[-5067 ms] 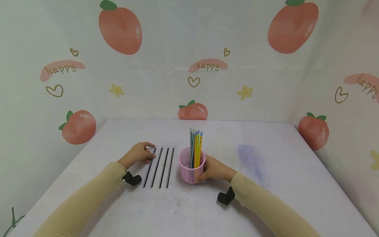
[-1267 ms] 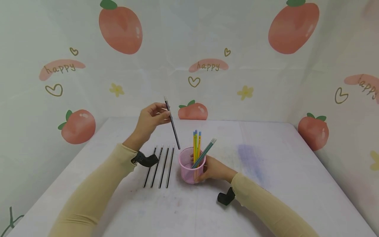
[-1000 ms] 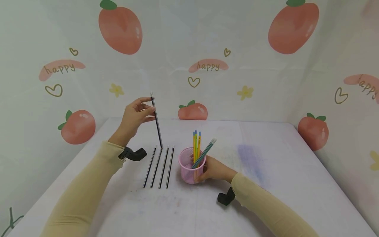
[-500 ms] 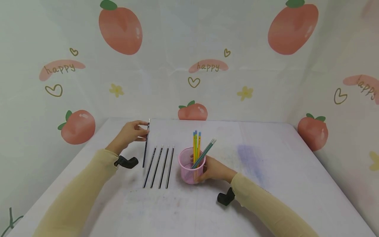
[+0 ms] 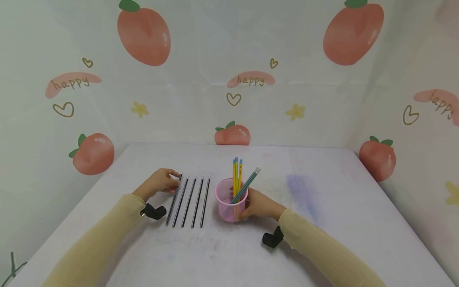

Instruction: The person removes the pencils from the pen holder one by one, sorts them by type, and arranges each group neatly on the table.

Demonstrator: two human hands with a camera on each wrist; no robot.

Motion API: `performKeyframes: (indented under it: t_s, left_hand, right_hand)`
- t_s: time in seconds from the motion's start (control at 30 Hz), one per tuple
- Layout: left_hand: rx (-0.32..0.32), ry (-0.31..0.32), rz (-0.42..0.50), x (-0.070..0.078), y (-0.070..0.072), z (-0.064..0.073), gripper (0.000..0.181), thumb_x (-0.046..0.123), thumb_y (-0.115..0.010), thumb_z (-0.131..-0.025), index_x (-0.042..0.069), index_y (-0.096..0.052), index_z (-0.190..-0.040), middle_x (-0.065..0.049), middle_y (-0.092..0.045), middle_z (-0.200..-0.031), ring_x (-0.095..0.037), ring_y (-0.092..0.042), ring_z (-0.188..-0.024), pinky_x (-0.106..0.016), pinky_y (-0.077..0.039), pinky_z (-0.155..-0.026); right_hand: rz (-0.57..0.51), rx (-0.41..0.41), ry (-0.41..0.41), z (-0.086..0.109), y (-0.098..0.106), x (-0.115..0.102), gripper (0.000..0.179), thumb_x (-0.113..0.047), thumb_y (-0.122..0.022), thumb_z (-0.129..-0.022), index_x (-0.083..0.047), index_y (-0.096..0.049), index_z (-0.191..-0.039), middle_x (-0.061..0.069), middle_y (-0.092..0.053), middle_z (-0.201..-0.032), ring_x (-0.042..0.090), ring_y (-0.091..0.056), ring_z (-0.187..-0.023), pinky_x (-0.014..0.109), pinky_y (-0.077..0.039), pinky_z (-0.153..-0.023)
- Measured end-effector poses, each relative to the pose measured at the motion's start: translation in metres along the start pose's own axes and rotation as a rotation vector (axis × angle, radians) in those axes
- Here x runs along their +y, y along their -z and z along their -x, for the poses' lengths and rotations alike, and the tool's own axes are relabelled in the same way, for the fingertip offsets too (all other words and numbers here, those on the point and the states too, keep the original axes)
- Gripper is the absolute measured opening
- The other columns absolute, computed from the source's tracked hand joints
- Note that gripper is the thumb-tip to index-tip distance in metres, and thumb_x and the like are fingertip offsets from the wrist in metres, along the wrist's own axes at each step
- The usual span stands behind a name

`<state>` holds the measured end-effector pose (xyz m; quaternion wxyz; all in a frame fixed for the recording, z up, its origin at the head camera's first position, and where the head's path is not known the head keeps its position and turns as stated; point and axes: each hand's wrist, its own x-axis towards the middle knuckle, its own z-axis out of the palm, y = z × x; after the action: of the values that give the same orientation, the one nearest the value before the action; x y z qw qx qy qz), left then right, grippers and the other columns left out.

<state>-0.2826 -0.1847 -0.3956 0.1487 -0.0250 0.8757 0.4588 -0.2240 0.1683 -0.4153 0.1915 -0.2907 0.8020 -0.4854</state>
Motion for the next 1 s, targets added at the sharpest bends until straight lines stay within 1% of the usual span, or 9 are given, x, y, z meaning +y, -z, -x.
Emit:
performKeyframes:
  t_s: [0.13,0.4,0.5,0.7,1.0]
  left_hand:
    - [-0.001,0.007,-0.042,-0.0046,-0.0032,0.0026,0.042,0.004,-0.067,-0.087,-0.007,-0.054,-0.126,-0.013,-0.057,-0.092,-0.006,-0.058,-0.054,-0.02,-0.055,-0.055]
    - [0.015,0.023,-0.087,-0.0059,-0.0057,0.005,0.041,0.008,-0.068,-0.088,-0.003,-0.055,-0.125,-0.015,-0.058,-0.098,-0.006,-0.058,-0.054,-0.019,-0.054,-0.054]
    - [0.016,0.02,-0.099,-0.0066,-0.0069,0.0041,0.04,0.007,-0.069,-0.087,-0.003,-0.055,-0.123,-0.013,-0.059,-0.094,-0.006,-0.058,-0.053,-0.019,-0.054,-0.054]
    - [0.005,0.031,-0.112,-0.0067,-0.0082,0.0031,0.04,0.005,-0.07,-0.086,-0.001,-0.052,-0.122,-0.008,-0.059,-0.076,-0.007,-0.058,-0.052,-0.019,-0.053,-0.052]
    - [-0.002,0.059,-0.108,-0.0055,-0.0082,0.0027,0.04,0.006,-0.07,-0.086,0.0,-0.052,-0.121,-0.008,-0.057,-0.076,-0.008,-0.057,-0.052,-0.019,-0.053,-0.051]
  right_hand:
    - [-0.001,0.003,-0.009,-0.0001,-0.0002,-0.0001,0.081,-0.012,-0.085,-0.073,-0.003,-0.041,-0.14,0.013,-0.051,-0.139,0.032,-0.046,-0.131,0.052,-0.039,-0.109]
    - [-0.007,0.001,-0.008,-0.0001,0.0005,0.0014,0.083,-0.012,-0.086,-0.072,-0.003,-0.041,-0.141,0.013,-0.05,-0.14,0.032,-0.045,-0.131,0.053,-0.038,-0.109]
    - [-0.006,0.002,-0.016,0.0,0.0,0.001,0.082,-0.013,-0.086,-0.072,-0.003,-0.041,-0.14,0.013,-0.051,-0.14,0.032,-0.045,-0.131,0.053,-0.039,-0.109]
    - [-0.007,0.002,-0.023,0.0004,-0.0004,-0.0002,0.083,-0.013,-0.086,-0.072,-0.003,-0.041,-0.14,0.013,-0.051,-0.14,0.031,-0.045,-0.131,0.053,-0.039,-0.109]
    - [-0.005,0.001,-0.028,0.0009,-0.001,-0.0013,0.084,-0.012,-0.085,-0.072,-0.003,-0.04,-0.142,0.013,-0.049,-0.141,0.032,-0.045,-0.132,0.053,-0.04,-0.109]
